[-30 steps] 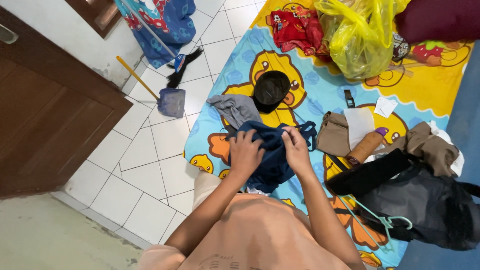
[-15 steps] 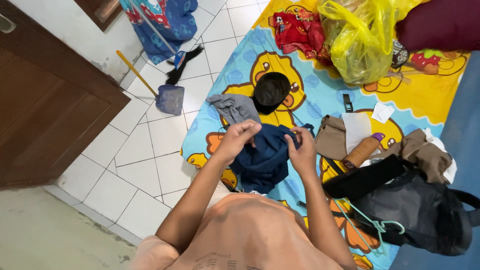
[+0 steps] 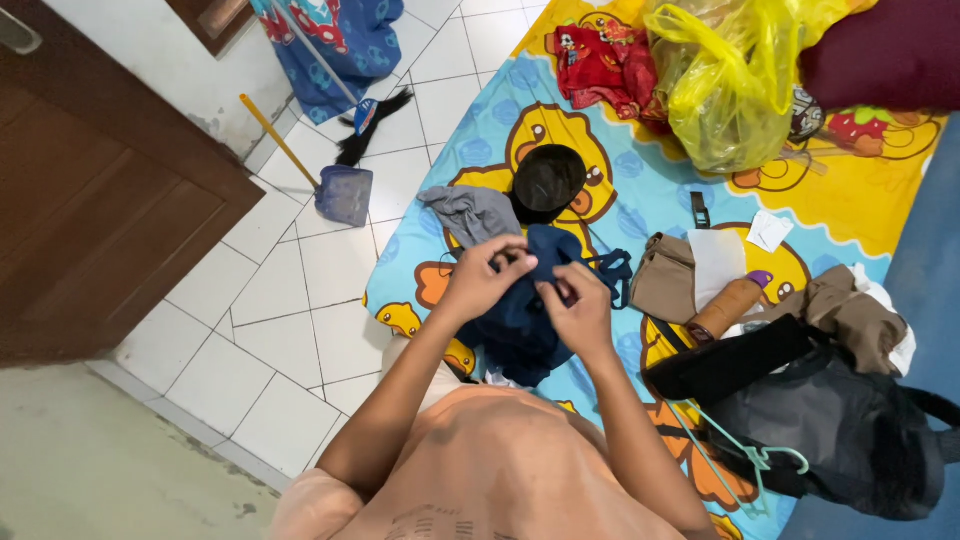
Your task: Organizing clothes and putting a shirt on a hanger on a bed.
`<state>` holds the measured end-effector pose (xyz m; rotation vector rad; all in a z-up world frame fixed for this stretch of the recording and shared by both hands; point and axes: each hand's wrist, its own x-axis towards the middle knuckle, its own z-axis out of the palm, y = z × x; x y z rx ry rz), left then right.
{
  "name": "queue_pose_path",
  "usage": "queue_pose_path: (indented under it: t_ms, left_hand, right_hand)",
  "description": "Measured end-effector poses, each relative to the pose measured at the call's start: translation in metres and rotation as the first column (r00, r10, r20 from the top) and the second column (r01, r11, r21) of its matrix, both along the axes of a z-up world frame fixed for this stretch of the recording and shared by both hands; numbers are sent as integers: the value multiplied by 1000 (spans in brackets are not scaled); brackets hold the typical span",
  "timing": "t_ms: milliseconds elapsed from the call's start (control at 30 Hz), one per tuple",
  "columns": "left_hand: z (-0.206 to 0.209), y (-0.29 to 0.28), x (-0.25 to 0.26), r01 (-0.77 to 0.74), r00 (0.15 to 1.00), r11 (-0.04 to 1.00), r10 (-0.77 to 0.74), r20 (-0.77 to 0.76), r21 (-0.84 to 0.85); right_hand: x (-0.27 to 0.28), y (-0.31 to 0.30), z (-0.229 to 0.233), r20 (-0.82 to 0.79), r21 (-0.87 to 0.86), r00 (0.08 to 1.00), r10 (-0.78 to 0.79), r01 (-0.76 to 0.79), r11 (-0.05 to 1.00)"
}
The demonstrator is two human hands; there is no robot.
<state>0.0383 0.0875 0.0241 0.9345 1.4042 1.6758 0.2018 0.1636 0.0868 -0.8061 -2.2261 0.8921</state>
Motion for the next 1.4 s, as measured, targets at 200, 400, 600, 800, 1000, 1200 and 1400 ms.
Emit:
queue_pose_path:
  t_ms: [200,400,600,800,1000,1200,1400]
  left_hand:
    - [38,-23,15,-96,695,983,180,-696,158]
    - [-69,-12,30,-372,789,927,293,-540,-40]
    - [-47,-21,7,-451,818,868,309,-486,-206]
    - [65,-9,50,-87,878,982,-3,-479,-165]
    - [1,27,78,-246,653,969,150,-743,-20]
    - [-1,18,56,-179,618,984,125,-776,16]
    - [-25,6,40,-131,752,991,93,-652,-10]
  right_hand:
    - [15,30,-28,-63,-321,989,-131,104,941]
    - [50,81,-23,-89,-94,965,-247,239,966]
    - [74,100,26,-30,-266,926,-377,357,896]
    - [49,83,12,-2,-597,951,-310,248,763]
    - [36,71,-6,-86,-672,963,-255,133,729]
    - [49,84,8,69,-228,963,-259,268,936]
    - [55,101,17,-91,-640,921,-379,237,731]
